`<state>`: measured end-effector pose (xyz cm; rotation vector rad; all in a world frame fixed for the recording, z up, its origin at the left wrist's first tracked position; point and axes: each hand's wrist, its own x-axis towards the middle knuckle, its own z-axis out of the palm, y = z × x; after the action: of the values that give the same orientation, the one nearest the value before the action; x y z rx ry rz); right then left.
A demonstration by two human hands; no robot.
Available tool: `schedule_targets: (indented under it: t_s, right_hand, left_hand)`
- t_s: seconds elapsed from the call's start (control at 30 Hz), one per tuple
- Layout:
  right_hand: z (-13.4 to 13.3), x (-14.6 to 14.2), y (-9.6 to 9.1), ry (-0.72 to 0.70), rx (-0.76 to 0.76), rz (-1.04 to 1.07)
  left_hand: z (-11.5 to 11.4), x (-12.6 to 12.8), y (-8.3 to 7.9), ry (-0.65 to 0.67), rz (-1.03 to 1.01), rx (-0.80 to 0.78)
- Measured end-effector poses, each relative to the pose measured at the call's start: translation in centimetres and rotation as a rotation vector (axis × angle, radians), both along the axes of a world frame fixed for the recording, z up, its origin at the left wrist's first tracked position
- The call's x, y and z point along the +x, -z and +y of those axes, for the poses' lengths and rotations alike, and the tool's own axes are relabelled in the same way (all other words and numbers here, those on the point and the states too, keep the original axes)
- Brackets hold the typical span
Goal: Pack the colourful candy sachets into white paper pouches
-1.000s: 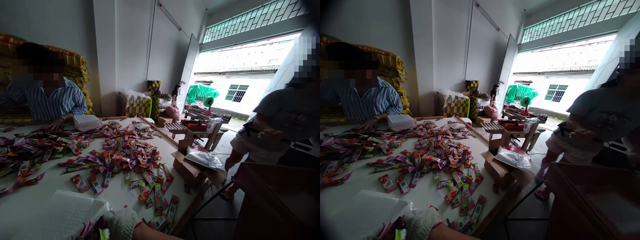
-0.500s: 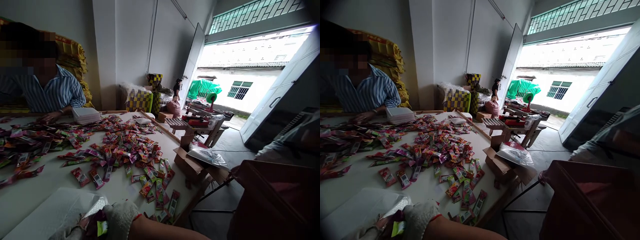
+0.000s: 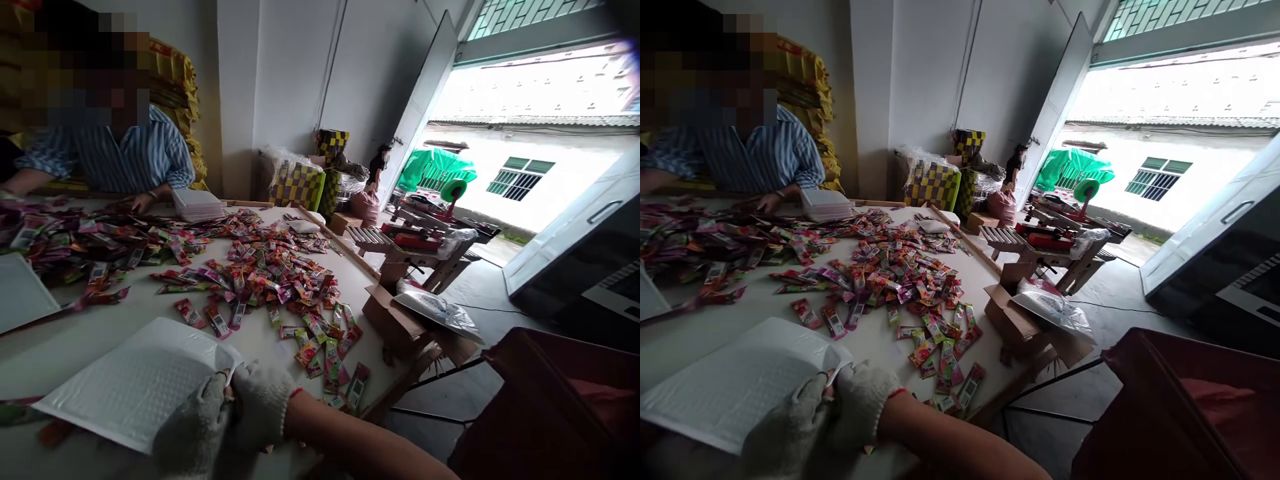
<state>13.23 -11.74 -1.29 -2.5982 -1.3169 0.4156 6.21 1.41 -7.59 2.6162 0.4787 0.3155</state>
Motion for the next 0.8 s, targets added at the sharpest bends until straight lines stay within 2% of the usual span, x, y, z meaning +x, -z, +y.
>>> schedule_targets:
  t_s: [0.1, 0.17, 0.3, 0.4, 0.47, 0.53, 0.63, 0.7, 0.8]
  right_hand:
    - [-0.8, -1.7, 1.0, 0.032, 0.085, -0.181]
    - [0.0, -1.9, 1.9, 0.014, 0.068, -0.254]
    - [2.7, -0.3, 2.3, -0.01, -0.127, -0.193]
    - [2.7, 0.5, 1.5, -0.032, -0.17, -0.123]
    - [1.3, 0.2, 0.9, -0.032, -0.065, -0.075]
    - [-0.4, -0.4, 0.9, -0.011, 0.11, -0.002]
    - [-2.1, -1.1, 1.8, 0.019, 0.309, 0.011]
    - [-1.9, -1.1, 2.8, 0.051, 0.312, -0.019]
    - [-0.7, -0.3, 3.5, 0.107, 0.213, -0.017]
  left_hand:
    - [0.2, -0.2, 0.7, 0.031, 0.018, 0.107]
    - [0.5, -0.7, 1.2, 0.067, -0.023, 0.168]
    - [1.0, -1.5, 1.7, 0.148, -0.2, 0.307]
    - [0.5, -1.4, 0.9, 0.142, -0.255, 0.357]
    - [-0.1, -1.1, 0.0, 0.102, -0.217, 0.359]
    - [-0.6, -0.9, -0.9, 0.069, -0.133, 0.336]
    - [-1.1, -0.7, -1.7, 0.043, -0.026, 0.251]
    - [-1.5, -0.7, -1.9, 0.074, -0.04, 0.192]
    - [-2.1, -0.8, -1.7, 0.104, -0.103, 0.117]
